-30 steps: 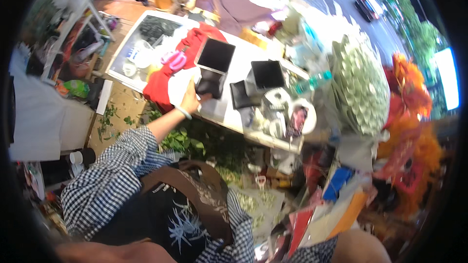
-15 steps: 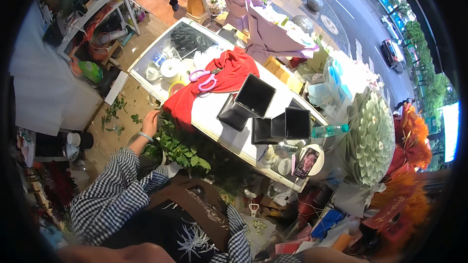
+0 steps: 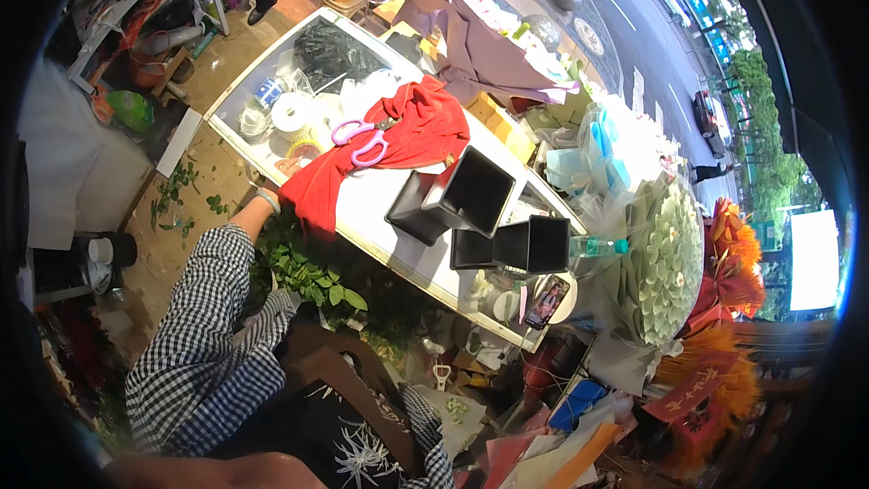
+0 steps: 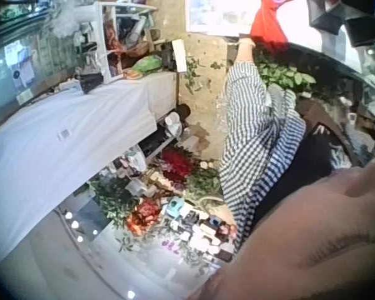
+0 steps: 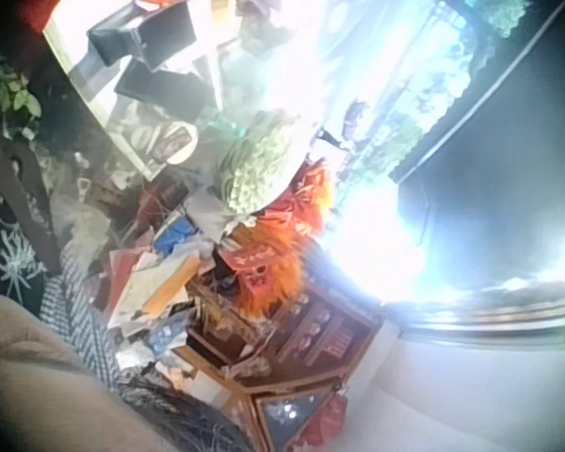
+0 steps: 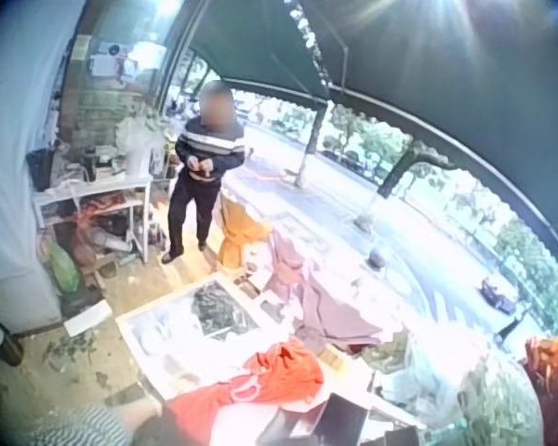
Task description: The person assembles two black square boxes by folding and taping their edges. They use yellow tape and scissors to secure the joints, then place the finished boxes on the table.
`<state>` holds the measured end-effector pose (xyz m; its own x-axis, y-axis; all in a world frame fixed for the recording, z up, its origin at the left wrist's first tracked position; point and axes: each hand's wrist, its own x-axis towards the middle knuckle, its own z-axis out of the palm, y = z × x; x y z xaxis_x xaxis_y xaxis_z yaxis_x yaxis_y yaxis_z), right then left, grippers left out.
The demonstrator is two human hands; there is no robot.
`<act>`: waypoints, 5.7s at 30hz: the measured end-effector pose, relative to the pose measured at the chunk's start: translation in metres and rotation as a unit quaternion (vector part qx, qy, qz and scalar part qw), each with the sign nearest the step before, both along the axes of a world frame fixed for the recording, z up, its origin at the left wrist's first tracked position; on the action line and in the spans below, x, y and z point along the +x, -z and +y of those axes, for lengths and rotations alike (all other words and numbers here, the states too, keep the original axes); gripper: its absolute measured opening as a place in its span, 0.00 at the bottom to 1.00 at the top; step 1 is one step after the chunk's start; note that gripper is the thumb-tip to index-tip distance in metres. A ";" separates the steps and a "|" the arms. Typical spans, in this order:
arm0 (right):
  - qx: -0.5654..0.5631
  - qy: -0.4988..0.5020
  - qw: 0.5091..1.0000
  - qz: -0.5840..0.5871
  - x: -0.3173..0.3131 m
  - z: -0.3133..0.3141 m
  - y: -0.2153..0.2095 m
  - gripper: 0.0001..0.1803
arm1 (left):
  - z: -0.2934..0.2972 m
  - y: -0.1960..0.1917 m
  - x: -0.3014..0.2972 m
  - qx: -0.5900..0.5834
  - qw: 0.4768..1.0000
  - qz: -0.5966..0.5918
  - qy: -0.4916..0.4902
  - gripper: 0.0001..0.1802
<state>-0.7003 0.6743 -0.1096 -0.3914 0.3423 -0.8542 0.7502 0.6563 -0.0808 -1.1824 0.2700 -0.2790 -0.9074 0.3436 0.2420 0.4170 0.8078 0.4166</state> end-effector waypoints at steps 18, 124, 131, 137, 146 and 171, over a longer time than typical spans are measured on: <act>-0.055 -0.176 0.983 0.026 -0.091 -0.050 -0.025 0.20 | -0.060 -0.085 0.181 0.035 0.987 0.030 -0.155 0.15; -0.431 -0.085 0.326 0.837 -0.050 -0.006 -0.325 0.12 | 0.217 -0.278 0.290 0.382 0.467 -0.783 0.150 0.27; -0.348 -0.062 0.463 0.813 -0.043 -0.004 -0.291 0.03 | 0.221 -0.284 0.289 0.376 0.472 -0.784 0.147 0.27; -0.141 0.225 0.751 0.605 -0.069 -0.011 -0.188 0.25 | 0.229 -0.306 0.286 0.350 0.547 -0.732 0.208 0.28; -0.607 0.501 0.512 0.344 -0.057 -0.022 -0.149 0.22 | 0.233 -0.323 0.285 0.404 0.630 -0.559 0.358 0.24; -0.435 0.579 0.575 0.382 -0.055 -0.040 -0.091 0.10 | 0.227 -0.317 0.281 0.246 0.825 -0.284 0.422 0.16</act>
<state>-0.7554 0.6346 -0.0183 -0.7056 0.3246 -0.6299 0.1716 -0.7842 -0.5964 -0.9012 0.4972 0.0377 -0.4102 0.8982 0.1582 0.3689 0.0048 0.9294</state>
